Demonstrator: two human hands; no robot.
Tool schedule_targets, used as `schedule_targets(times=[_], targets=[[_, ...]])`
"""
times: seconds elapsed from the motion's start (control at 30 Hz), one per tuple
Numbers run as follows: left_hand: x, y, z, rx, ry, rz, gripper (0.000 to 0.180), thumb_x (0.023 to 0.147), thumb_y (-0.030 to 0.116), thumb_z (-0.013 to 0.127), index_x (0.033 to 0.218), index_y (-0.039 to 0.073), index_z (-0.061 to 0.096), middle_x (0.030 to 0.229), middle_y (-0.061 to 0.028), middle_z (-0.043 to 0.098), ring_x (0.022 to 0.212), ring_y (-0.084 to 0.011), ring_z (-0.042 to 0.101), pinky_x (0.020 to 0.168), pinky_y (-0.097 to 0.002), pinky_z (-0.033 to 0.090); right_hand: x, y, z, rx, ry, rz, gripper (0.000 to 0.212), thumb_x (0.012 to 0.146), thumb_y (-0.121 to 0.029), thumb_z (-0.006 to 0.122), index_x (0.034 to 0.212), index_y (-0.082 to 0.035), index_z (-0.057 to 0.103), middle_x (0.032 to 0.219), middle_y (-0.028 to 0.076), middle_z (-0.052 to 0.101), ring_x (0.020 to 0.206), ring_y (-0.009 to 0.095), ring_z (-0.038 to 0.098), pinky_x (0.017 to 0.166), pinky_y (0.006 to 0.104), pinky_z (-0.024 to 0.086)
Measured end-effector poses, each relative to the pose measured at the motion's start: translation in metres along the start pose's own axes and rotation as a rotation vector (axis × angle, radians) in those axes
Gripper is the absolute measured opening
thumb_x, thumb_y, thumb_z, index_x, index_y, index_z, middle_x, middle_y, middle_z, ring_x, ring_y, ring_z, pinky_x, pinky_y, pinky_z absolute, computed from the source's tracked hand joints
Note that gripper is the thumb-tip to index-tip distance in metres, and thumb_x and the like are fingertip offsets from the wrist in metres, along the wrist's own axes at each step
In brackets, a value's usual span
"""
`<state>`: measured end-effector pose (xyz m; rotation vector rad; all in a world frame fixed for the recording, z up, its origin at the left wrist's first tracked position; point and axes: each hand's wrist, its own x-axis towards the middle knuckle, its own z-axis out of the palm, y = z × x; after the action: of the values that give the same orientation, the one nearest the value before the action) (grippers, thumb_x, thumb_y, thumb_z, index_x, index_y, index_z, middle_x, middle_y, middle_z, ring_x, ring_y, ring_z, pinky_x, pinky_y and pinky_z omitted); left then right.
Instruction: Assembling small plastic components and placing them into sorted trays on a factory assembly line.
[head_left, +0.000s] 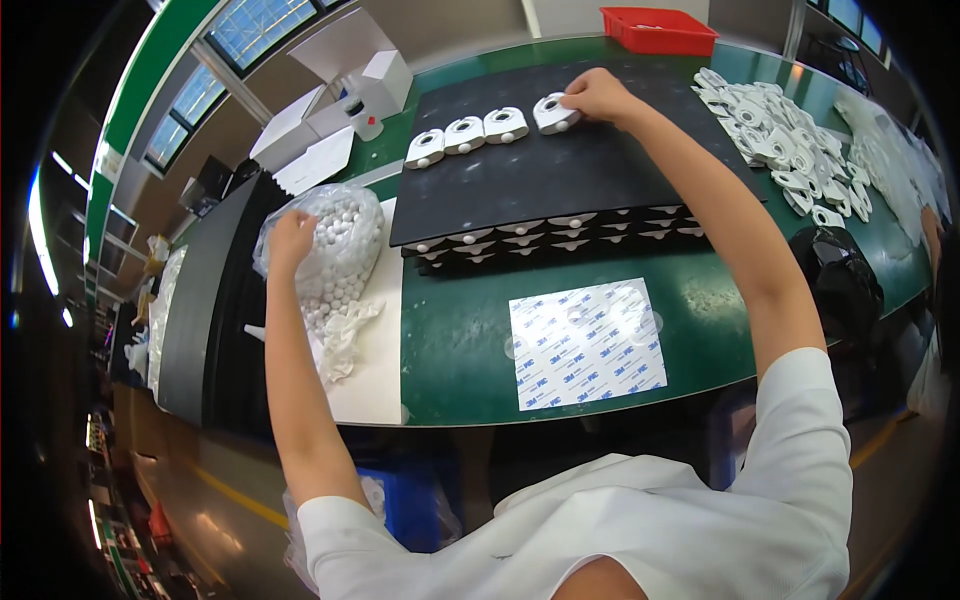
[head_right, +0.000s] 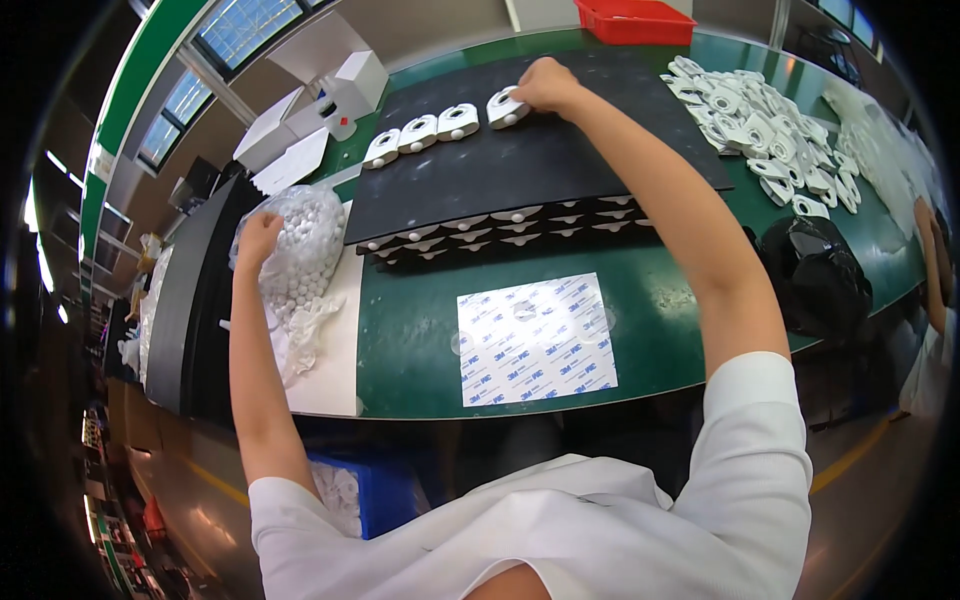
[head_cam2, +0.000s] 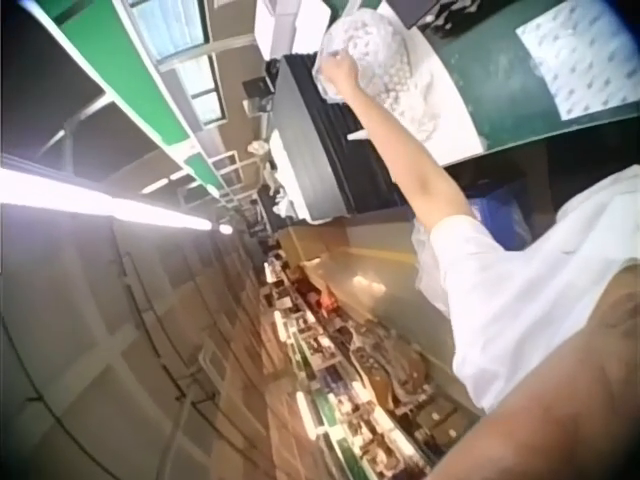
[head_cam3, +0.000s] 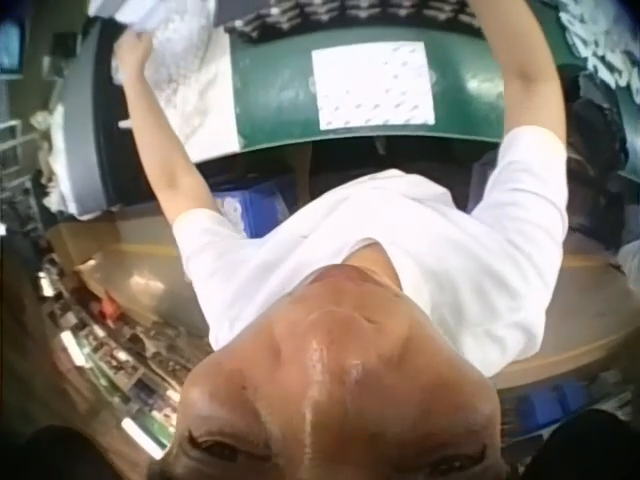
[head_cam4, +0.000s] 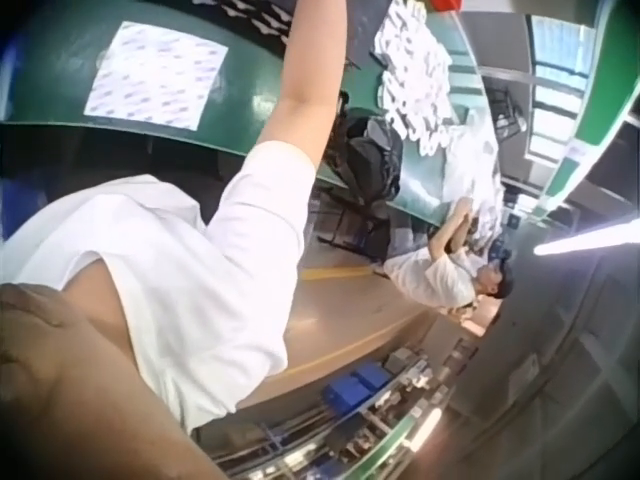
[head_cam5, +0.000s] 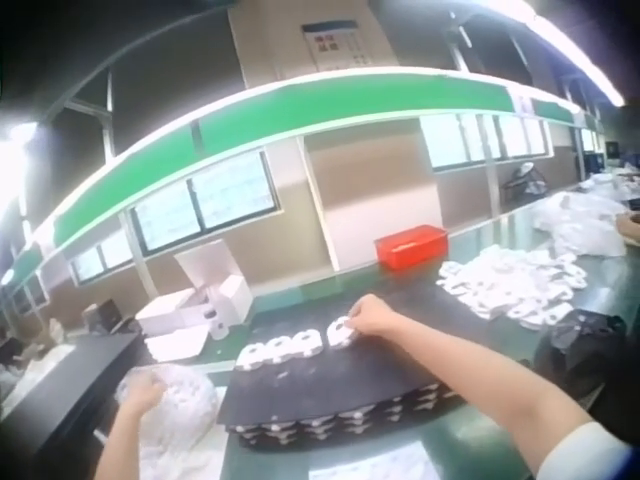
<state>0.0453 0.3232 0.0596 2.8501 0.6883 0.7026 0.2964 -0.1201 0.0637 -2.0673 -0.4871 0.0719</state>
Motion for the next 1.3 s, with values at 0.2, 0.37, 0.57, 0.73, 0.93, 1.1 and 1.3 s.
schedule_targets(times=[0.2,0.37,0.57,0.73,0.93,1.1,1.3], targets=[[0.017,-0.024,0.030,0.088,-0.199,0.012,0.063,0.079,0.054,0.048,0.115,0.002,0.052,0.118,-0.0242,0.050,0.111,-0.0380,0.046,0.093,-0.0445,0.035,-0.012,-0.028,-0.002,-0.321,-0.040,-0.027,0.024,0.071,-0.021,0.067,0.085,-0.002,0.068,0.068,0.010,0.064,0.058,0.016,0.061,0.059,0.0278,0.050],[-0.003,0.025,0.025,0.160,-0.298,0.000,0.072,0.078,0.061,0.043,0.123,0.004,0.047,0.129,-0.0237,0.040,0.118,-0.0408,0.038,0.099,-0.0458,0.029,-0.038,0.004,-0.072,-0.467,0.089,-0.310,0.026,0.073,-0.023,0.064,0.089,-0.003,0.067,0.082,0.012,0.066,0.076,0.022,0.064,0.073,0.0312,0.049],[-0.013,0.056,0.022,0.312,-0.185,-0.028,0.055,0.082,0.054,0.044,0.107,0.006,0.054,0.114,-0.0224,0.048,0.107,-0.0421,0.045,0.092,-0.0465,0.034,-0.057,0.126,-0.223,-0.922,0.379,0.052,0.026,0.071,-0.022,0.063,0.086,-0.001,0.064,0.087,0.017,0.064,0.083,0.031,0.061,0.074,0.0380,0.048],[-0.007,0.018,0.046,0.318,-0.069,0.233,0.030,0.086,0.034,0.046,0.093,0.005,0.055,0.095,-0.0185,0.054,0.089,-0.0408,0.052,0.075,-0.0480,0.040,-0.085,0.166,-0.233,-0.944,0.380,0.311,0.046,0.073,-0.038,0.065,0.091,0.004,0.061,0.090,0.021,0.063,0.085,0.035,0.061,0.074,0.0419,0.048],[-0.021,0.053,0.022,0.298,-0.026,0.253,0.032,0.087,0.034,0.046,0.082,0.004,0.057,0.079,-0.0179,0.060,0.076,-0.0384,0.057,0.065,-0.0483,0.042,-0.085,0.193,-0.238,-0.852,0.310,0.405,0.068,0.058,-0.055,0.072,0.083,0.008,0.061,0.087,0.022,0.063,0.080,0.032,0.062,0.069,0.0386,0.048],[-0.006,0.027,0.010,0.143,0.149,0.059,0.040,0.088,0.035,0.045,0.067,0.003,0.054,0.066,-0.0164,0.058,0.068,-0.0361,0.058,0.062,-0.0456,0.043,-0.105,0.181,-0.258,-0.548,0.201,0.261,0.047,0.066,-0.040,0.071,0.069,0.006,0.063,0.057,0.011,0.059,0.047,0.019,0.054,0.045,0.0341,0.041],[0.028,-0.058,-0.008,-1.454,0.252,-0.913,0.029,0.089,0.030,0.039,0.077,0.006,0.051,0.059,-0.0032,0.044,0.047,-0.0116,0.044,0.038,-0.0255,0.038,-0.148,0.108,-0.233,-0.339,0.471,-0.182,0.030,0.084,-0.022,0.059,0.094,0.006,0.062,0.074,0.003,0.059,0.066,0.006,0.048,0.060,0.0206,0.038]])
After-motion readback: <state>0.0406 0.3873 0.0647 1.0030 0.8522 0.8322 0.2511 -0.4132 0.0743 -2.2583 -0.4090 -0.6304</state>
